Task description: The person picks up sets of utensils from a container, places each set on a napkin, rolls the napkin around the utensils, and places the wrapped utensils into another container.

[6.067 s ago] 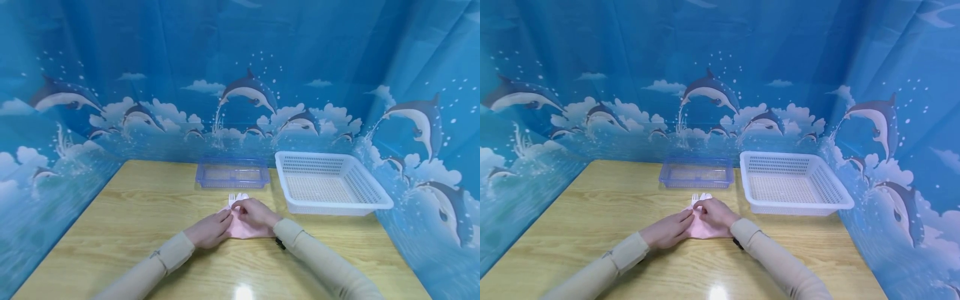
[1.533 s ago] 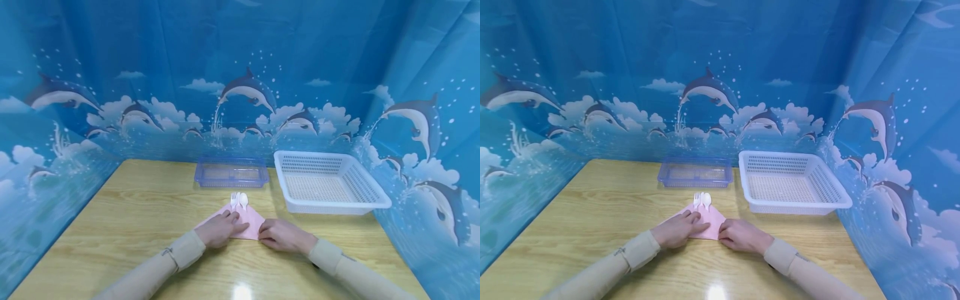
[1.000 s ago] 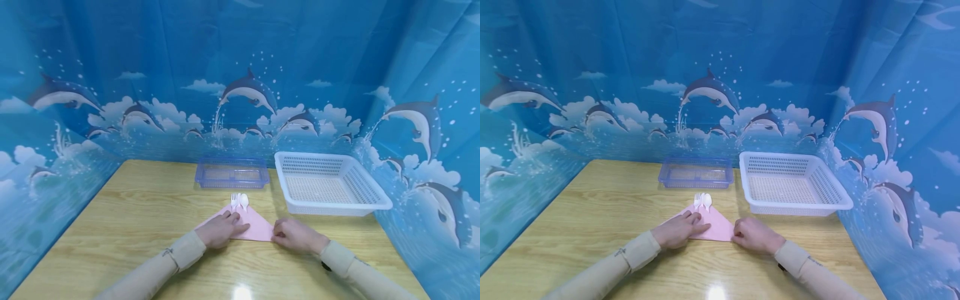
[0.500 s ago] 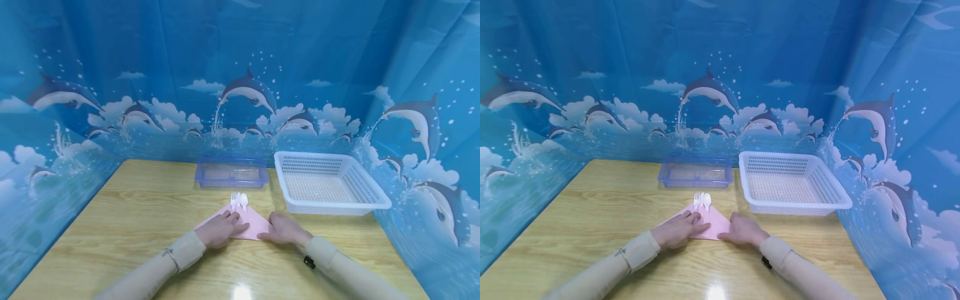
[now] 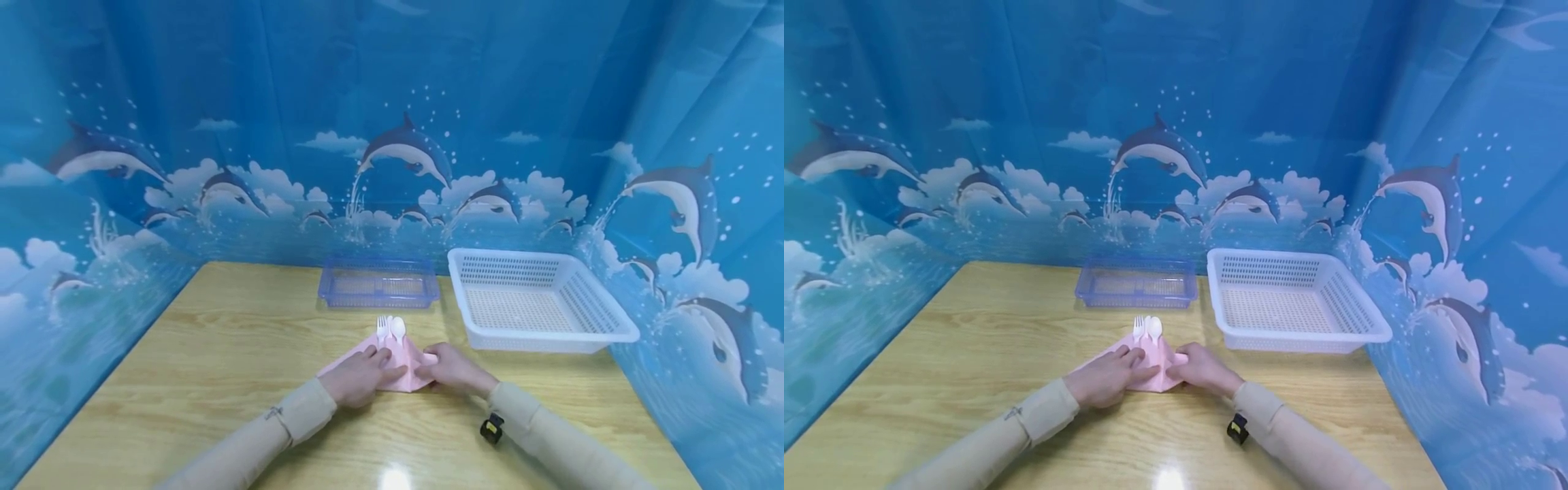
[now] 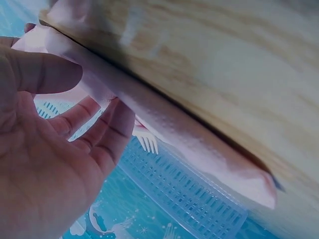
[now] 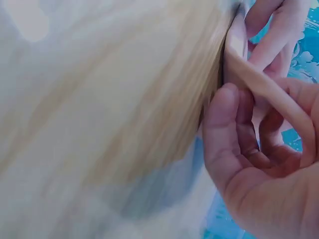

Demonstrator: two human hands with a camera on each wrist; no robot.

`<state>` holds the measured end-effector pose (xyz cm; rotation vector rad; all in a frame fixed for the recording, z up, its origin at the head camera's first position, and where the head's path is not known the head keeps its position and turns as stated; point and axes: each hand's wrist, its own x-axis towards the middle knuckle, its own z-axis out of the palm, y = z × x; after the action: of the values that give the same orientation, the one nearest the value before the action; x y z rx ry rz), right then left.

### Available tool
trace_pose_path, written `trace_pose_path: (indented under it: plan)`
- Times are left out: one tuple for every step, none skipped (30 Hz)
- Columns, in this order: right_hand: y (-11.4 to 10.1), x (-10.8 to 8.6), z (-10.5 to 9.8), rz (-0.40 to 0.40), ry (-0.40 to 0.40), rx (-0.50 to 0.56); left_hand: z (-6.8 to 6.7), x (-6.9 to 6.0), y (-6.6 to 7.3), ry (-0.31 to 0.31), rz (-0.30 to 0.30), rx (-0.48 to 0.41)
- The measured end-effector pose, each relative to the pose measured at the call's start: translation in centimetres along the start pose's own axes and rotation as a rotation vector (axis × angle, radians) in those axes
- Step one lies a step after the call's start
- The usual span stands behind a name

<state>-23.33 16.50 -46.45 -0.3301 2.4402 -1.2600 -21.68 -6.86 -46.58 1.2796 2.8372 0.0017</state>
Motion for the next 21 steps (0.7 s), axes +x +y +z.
trace_pose_path:
  plan:
    - [-0.1,0.0,0.1,0.008,-0.010,0.048,0.1,0.0,0.0,0.001,-0.001,-0.003]
    - [-0.2,0.1,0.2,0.010,-0.014,0.088,0.1,0.0,0.0,0.004,-0.001,-0.003]
    - [-0.2,0.1,0.3,0.008,-0.018,0.123,0.1,0.0,0.1,0.004,-0.003,-0.001]
    - [-0.3,0.2,0.4,0.005,-0.022,0.151,0.2,-0.1,0.1,0.006,-0.003,0.006]
    - [-0.3,0.3,0.4,0.002,-0.022,0.170,0.2,-0.1,0.1,0.008,-0.003,0.017]
    - [-0.4,0.4,0.5,-0.004,-0.016,0.179,0.2,-0.1,0.1,0.010,-0.004,0.026]
    - [-0.4,0.5,0.5,-0.006,-0.013,0.187,0.2,0.0,0.1,0.013,-0.003,0.035]
    - [-0.4,0.6,0.6,-0.009,-0.010,0.205,0.2,0.0,0.2,0.018,-0.002,0.044]
    - [-0.4,0.7,0.6,-0.010,-0.007,0.216,0.2,0.0,0.2,0.018,-0.003,0.048]
    - [-0.4,0.7,0.7,-0.010,0.000,0.222,0.2,0.0,0.2,0.021,0.000,0.052]
    - [-0.4,0.8,0.7,-0.010,0.008,0.226,0.2,0.0,0.2,0.022,0.001,0.052]
    - [-0.3,0.8,0.8,-0.009,0.016,0.232,0.2,0.0,0.2,0.024,0.003,0.051]
    - [-0.3,0.9,0.8,-0.008,0.023,0.236,0.2,0.0,0.2,0.027,0.007,0.050]
    - [-0.3,0.9,0.9,-0.008,0.033,0.234,0.1,-0.1,0.2,0.028,0.007,0.044]
    - [-0.3,1.0,0.9,-0.005,0.040,0.235,0.1,-0.1,0.2,0.027,0.007,0.038]
    - [-0.3,1.0,0.9,-0.003,0.045,0.237,0.1,-0.1,0.2,0.030,0.011,0.035]
    - [-0.4,1.1,1.0,-0.001,0.050,0.237,0.0,-0.2,0.1,0.030,0.009,0.026]
    - [-0.4,1.1,1.0,-0.002,0.055,0.236,0.0,-0.2,0.1,0.030,0.010,0.020]
    - [-0.5,1.1,1.0,-0.002,0.059,0.233,0.0,-0.3,0.1,0.031,0.009,0.016]
    - [-0.5,1.1,1.0,-0.002,0.063,0.230,-0.1,-0.3,0.1,0.028,0.007,0.012]
    - [-0.5,1.1,1.0,-0.002,0.067,0.227,-0.1,-0.3,0.1,0.026,0.006,0.007]
